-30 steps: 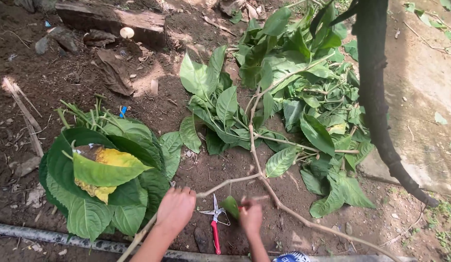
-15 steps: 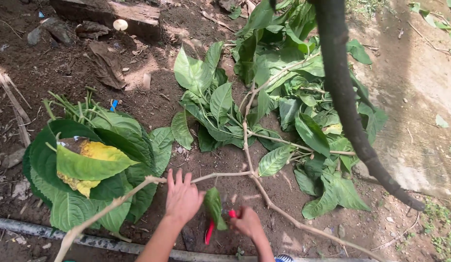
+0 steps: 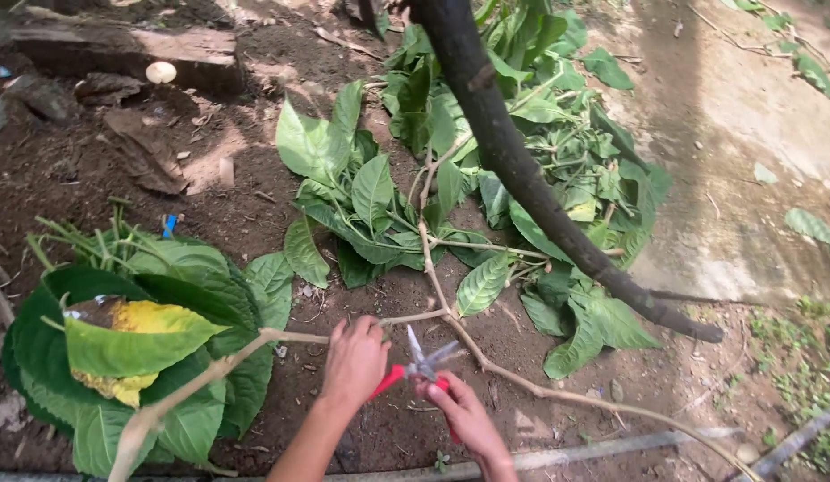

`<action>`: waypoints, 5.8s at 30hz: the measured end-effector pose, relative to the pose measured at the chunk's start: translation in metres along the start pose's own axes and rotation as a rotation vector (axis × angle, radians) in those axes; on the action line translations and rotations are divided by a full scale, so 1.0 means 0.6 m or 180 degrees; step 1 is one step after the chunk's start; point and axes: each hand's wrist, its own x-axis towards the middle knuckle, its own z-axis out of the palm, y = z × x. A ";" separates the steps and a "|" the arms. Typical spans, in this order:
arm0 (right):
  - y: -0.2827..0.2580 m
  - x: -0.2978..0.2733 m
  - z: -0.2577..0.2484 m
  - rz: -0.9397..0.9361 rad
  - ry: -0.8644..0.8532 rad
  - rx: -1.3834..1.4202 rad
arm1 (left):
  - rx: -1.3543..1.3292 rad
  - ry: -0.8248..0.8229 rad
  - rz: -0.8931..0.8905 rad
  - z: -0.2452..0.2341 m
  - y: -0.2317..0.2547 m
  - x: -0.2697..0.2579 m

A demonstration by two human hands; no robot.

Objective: The recorder is stripping leaves from stems using pruning shears in an outdoor garden environment.

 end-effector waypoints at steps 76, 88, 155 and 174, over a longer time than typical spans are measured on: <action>-0.026 0.142 0.286 0.1150 0.0347 -0.2288 | 0.2619 0.2853 -0.2376 -0.292 -0.238 -0.085; -0.031 0.038 0.284 0.1113 -0.0861 -0.0224 | 0.2557 -0.0104 -0.1186 -0.154 -0.201 -0.103; -0.112 0.066 0.361 0.0773 0.0594 -0.1146 | 0.0043 0.0136 -0.1048 -0.197 -0.159 -0.106; 0.091 -0.009 0.054 0.1307 0.0955 0.1404 | 0.1409 0.0899 -0.0026 0.074 0.134 0.102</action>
